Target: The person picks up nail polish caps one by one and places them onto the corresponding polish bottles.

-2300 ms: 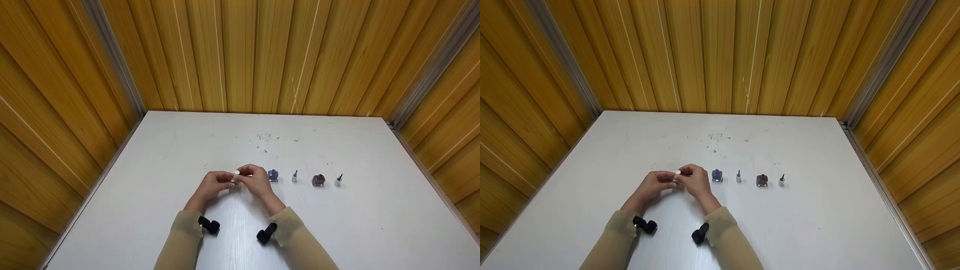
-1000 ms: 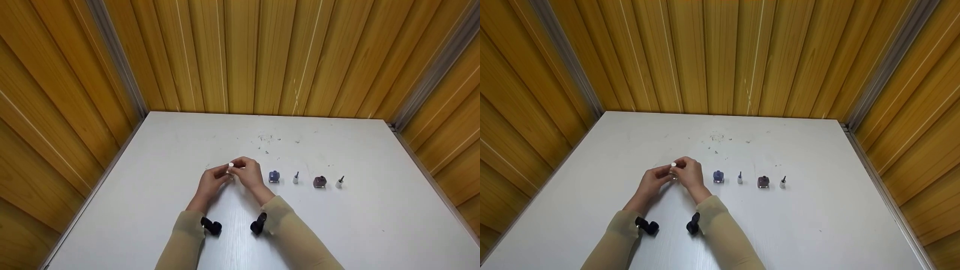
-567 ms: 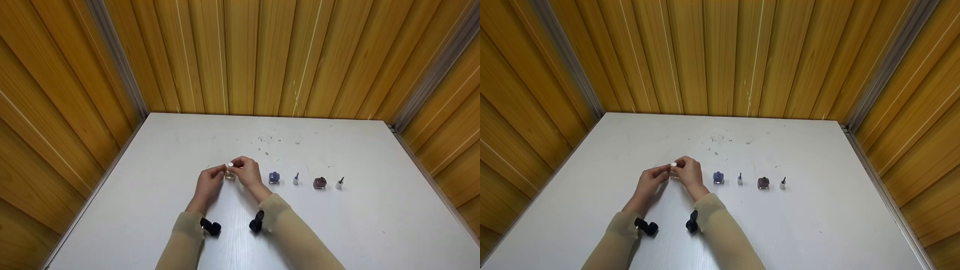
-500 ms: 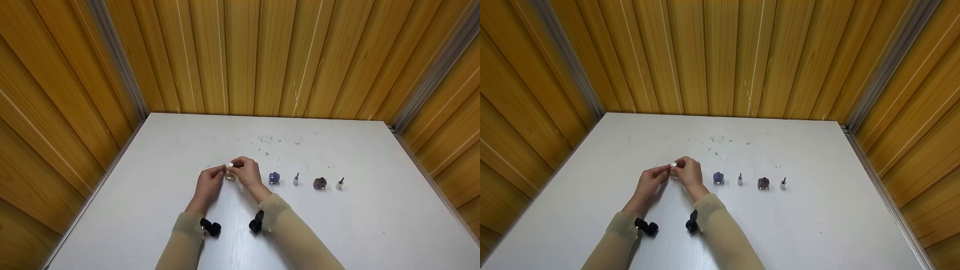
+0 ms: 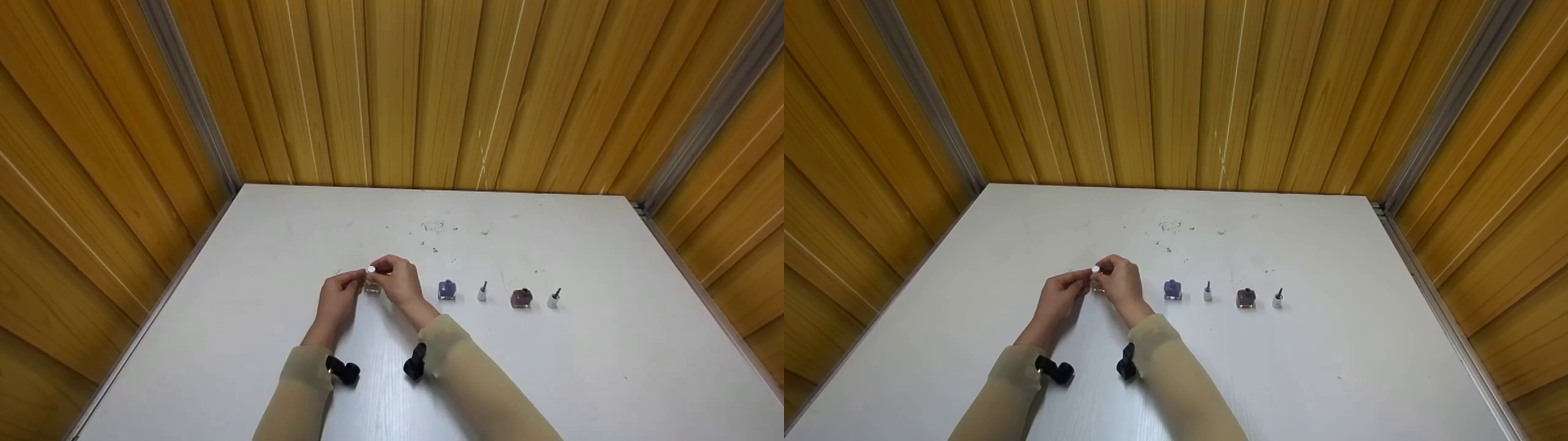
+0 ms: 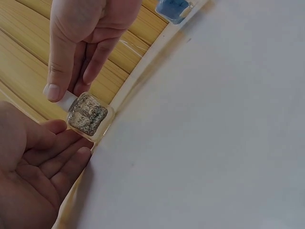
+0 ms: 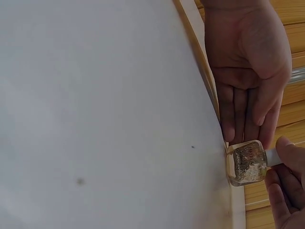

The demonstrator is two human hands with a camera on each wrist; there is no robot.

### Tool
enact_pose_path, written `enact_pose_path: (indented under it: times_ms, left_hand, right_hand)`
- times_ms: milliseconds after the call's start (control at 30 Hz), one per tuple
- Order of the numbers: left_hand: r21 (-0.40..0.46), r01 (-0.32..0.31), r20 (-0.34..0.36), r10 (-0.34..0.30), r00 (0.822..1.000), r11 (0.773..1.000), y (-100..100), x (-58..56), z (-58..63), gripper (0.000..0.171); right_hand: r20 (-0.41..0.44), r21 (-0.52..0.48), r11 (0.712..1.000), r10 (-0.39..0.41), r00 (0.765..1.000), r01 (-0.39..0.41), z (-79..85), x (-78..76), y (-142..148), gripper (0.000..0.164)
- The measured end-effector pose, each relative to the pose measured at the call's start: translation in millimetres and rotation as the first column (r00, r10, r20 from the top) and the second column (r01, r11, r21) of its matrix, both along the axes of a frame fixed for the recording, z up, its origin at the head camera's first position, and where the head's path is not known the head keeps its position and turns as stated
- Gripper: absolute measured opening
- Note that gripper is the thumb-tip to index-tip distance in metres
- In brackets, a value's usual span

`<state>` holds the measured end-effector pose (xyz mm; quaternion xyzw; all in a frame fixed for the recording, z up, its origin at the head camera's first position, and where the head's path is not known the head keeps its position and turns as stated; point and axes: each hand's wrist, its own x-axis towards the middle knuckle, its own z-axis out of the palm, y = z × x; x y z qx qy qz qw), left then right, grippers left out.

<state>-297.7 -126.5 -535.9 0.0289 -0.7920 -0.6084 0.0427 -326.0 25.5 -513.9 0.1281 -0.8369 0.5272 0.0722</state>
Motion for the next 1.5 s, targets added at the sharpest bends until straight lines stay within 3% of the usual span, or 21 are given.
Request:
enact_pose_path:
  times_ms: [733,1067,1200,1367,1500]
  left_hand:
    - [-0.056,-0.018,-0.025,0.017,1.0,0.998,0.6,0.1,-0.5,0.029]
    - [0.012,-0.028,0.016,0.027,0.999,1.0,-1.4,1.0,3.5,0.032]
    - [0.055,-0.07,0.013,0.069,0.998,0.996,-7.8,1.2,7.5,0.035]
    - [0.143,-0.171,-0.115,0.188,0.975,0.975,-14.2,3.3,18.2,0.034]
    - [0.217,-0.191,-0.309,0.253,0.917,0.957,-12.3,5.5,30.7,0.031]
  right_hand:
    - [0.001,-0.017,1.0,0.01,1.0,-0.01,-0.7,5.3,1.3,0.021]
    - [-0.02,-0.084,0.995,-0.046,0.999,0.044,8.5,7.4,10.2,0.029]
    - [-0.023,-0.107,0.991,-0.079,0.997,0.076,16.5,10.4,17.0,0.028]
    - [-0.053,-0.161,0.982,-0.107,0.993,0.097,29.2,19.6,32.0,0.023]
    - [-0.077,-0.214,0.971,-0.13,0.989,0.111,40.4,29.3,49.0,0.023]
